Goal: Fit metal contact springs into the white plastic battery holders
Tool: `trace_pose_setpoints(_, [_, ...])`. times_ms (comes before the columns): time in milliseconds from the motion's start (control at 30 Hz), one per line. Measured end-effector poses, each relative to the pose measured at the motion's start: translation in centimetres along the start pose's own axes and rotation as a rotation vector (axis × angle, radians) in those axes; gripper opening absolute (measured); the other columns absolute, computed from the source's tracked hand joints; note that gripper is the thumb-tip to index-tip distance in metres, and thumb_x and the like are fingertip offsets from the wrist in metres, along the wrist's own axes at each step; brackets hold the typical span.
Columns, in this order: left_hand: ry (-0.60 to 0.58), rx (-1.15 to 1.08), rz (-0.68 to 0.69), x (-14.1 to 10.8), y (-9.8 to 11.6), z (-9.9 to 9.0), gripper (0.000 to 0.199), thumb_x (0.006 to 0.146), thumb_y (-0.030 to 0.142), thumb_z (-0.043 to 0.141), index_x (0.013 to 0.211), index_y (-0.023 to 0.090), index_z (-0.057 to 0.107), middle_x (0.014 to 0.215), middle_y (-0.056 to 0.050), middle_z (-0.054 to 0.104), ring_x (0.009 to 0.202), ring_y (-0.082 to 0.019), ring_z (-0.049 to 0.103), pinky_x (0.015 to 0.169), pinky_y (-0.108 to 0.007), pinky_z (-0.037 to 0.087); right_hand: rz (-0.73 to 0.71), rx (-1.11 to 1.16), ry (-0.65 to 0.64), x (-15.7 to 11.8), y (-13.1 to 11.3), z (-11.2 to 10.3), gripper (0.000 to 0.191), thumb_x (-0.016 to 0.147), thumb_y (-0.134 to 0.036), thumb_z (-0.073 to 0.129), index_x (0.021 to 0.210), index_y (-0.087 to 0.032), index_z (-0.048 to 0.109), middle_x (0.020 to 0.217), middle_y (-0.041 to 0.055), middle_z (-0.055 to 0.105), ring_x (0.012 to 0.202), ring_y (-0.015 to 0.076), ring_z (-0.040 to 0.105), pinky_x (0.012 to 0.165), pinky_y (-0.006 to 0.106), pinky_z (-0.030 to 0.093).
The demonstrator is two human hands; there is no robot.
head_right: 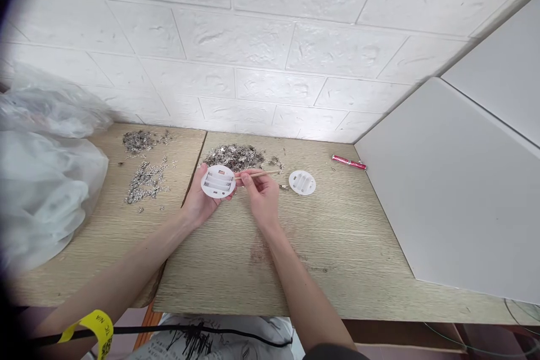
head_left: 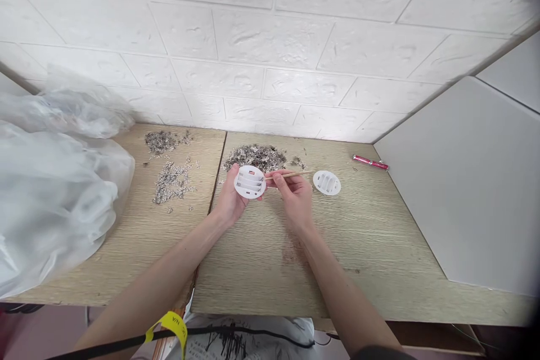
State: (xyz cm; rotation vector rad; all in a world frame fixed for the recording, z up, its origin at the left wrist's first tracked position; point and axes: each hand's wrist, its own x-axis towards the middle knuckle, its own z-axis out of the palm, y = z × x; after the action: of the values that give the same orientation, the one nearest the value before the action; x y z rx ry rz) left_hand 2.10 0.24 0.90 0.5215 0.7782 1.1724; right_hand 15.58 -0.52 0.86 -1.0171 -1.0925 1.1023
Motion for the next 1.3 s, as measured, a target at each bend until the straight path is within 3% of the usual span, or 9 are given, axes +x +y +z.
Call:
trace_pose_setpoints(267, [0.001, 0.029, 0.021, 0.1, -0.2, -0.1, 0.051, 0.087, 0.057, 0.045, 0.089, 0.009, 0.064, 0.084, -0.015, 0.070, 0.072, -0.023, 0.067, 0.047, -0.026, 0.049, -0.025, -0.011, 0.015, 0.0, -0.1, 0.1, 0.017, 0.081, -0.036, 0.065, 0.082, -0.019, 0.066, 0.082, 0.0045, 0.071, 0.071, 0.0160, 0.067, 0.071, 0.033, 0.057])
trace_pose_setpoints(467, [0.027, 0.096, 0.154, 0.1, -0.8, -0.2, 0.049, 0.081, 0.056, 0.057, 0.099, 0.011, 0.064, 0.096, -0.013, 0.069, 0.085, -0.023, 0.066, 0.062, -0.029, 0.054, -0.082, -0.006, 0.042, 0.2, -0.2, -0.2, 0.014, 0.084, -0.031, 0.063, 0.089, -0.019, 0.064, 0.083, 0.0035, 0.068, 0.060, 0.0111, 0.060, 0.060, 0.028, 0.053])
trace_pose_setpoints(667, [-0.023, 0.197, 0.191, -0.1, -1.0, -0.3, 0.051, 0.077, 0.058, 0.062, 0.102, 0.012, 0.064, 0.095, -0.011, 0.068, 0.085, -0.022, 0.063, 0.067, -0.031, 0.053, -0.120, -0.084, 0.021, 0.1, -0.1, -0.3, 0.012, 0.084, -0.029, 0.064, 0.089, -0.019, 0.069, 0.089, 0.0052, 0.071, 0.075, 0.0145, 0.066, 0.073, 0.030, 0.055])
trace_pose_setpoints(933, [-0.044, 0.217, 0.194, -0.1, -1.2, -0.5, 0.047, 0.077, 0.058, 0.064, 0.093, 0.013, 0.063, 0.092, -0.009, 0.066, 0.076, -0.017, 0.060, 0.068, -0.030, 0.052, -0.128, -0.106, -0.038, 0.0, 0.0, -0.2, 0.013, 0.082, -0.028, 0.066, 0.089, -0.021, 0.074, 0.089, 0.0047, 0.072, 0.079, 0.0170, 0.067, 0.074, 0.032, 0.057])
trace_pose_setpoints(1167, [-0.030, 0.231, 0.192, 0.0, -1.2, -0.5, 0.052, 0.076, 0.059, 0.062, 0.098, 0.012, 0.064, 0.093, -0.010, 0.067, 0.083, -0.022, 0.063, 0.066, -0.031, 0.052, -0.169, -0.157, 0.039, 0.2, -0.1, -0.6, 0.014, 0.083, -0.027, 0.063, 0.090, -0.019, 0.072, 0.093, 0.0064, 0.071, 0.080, 0.0171, 0.067, 0.074, 0.032, 0.055])
trace_pose_setpoints(1300, [-0.017, 0.222, 0.193, 0.0, -1.1, -0.4, 0.055, 0.075, 0.061, 0.063, 0.099, 0.011, 0.065, 0.095, -0.012, 0.067, 0.088, -0.023, 0.064, 0.066, -0.031, 0.053, -0.205, -0.327, 0.108, 0.9, -0.7, -2.1, 0.016, 0.083, -0.022, 0.054, 0.081, -0.019, 0.069, 0.084, 0.0042, 0.070, 0.083, 0.0179, 0.064, 0.078, 0.033, 0.052])
